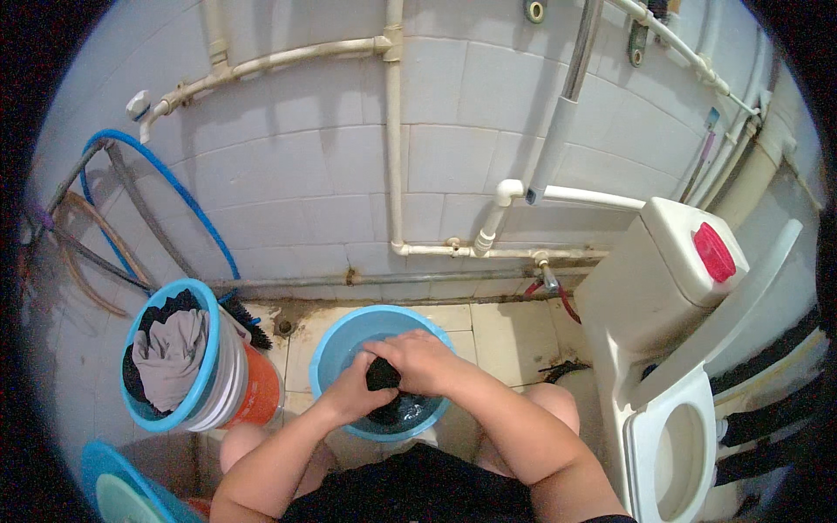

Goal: The person hand-washes a black garment in a blue basin filled with water. They repeatedly submerge, scrub, and wring the item, then rinse it under a running tap. The person also handles a small white piece of fabric found inside the garment before returning to washing the main item.

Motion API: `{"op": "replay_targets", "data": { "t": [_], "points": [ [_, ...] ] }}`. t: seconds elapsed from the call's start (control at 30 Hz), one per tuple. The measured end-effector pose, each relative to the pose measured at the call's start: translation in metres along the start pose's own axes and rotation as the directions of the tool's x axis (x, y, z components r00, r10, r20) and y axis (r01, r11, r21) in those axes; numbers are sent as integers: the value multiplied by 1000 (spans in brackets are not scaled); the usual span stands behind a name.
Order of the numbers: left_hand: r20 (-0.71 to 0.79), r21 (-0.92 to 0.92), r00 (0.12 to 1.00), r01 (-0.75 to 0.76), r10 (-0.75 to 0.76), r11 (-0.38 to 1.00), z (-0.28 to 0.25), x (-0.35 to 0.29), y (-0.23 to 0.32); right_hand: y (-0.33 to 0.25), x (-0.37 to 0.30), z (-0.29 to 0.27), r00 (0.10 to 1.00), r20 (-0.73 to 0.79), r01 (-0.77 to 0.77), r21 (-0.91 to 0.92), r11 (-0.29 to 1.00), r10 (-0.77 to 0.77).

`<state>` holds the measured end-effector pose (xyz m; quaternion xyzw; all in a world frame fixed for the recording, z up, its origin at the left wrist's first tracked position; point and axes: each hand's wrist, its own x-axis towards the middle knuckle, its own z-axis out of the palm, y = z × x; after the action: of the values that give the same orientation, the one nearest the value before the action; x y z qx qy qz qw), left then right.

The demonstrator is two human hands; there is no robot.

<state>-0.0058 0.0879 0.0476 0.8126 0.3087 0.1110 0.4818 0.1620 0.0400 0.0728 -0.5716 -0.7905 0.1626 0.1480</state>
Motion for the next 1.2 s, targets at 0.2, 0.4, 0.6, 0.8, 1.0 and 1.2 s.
{"op": "replay_targets", "data": {
  "t": [0.2,0.4,0.6,0.8,1.0,1.2],
  "points": [
    [-57,-119,988,134,-141,984,3,5,9,-8,-3,-10,984,-51,-173,-26,985,171],
    [-109,-36,993,49,-53,998,12,8,-7,-3,0,-5,989,-53,-141,-68,988,138],
    [10,31,999,44,-44,999,14,13,-27,1,-2,-1,987,-125,-119,-107,987,106],
    [33,201,987,-160,156,967,16,21,-47,-2,-3,-10,983,-121,-147,-95,985,135],
    [159,-180,987,15,14,984,10,19,-23,1,-3,-8,988,-107,-116,-82,990,107],
    [3,-494,998,-56,66,868,18,20,-26,6,-2,-10,979,-86,-190,-83,978,183]
  ]
}}
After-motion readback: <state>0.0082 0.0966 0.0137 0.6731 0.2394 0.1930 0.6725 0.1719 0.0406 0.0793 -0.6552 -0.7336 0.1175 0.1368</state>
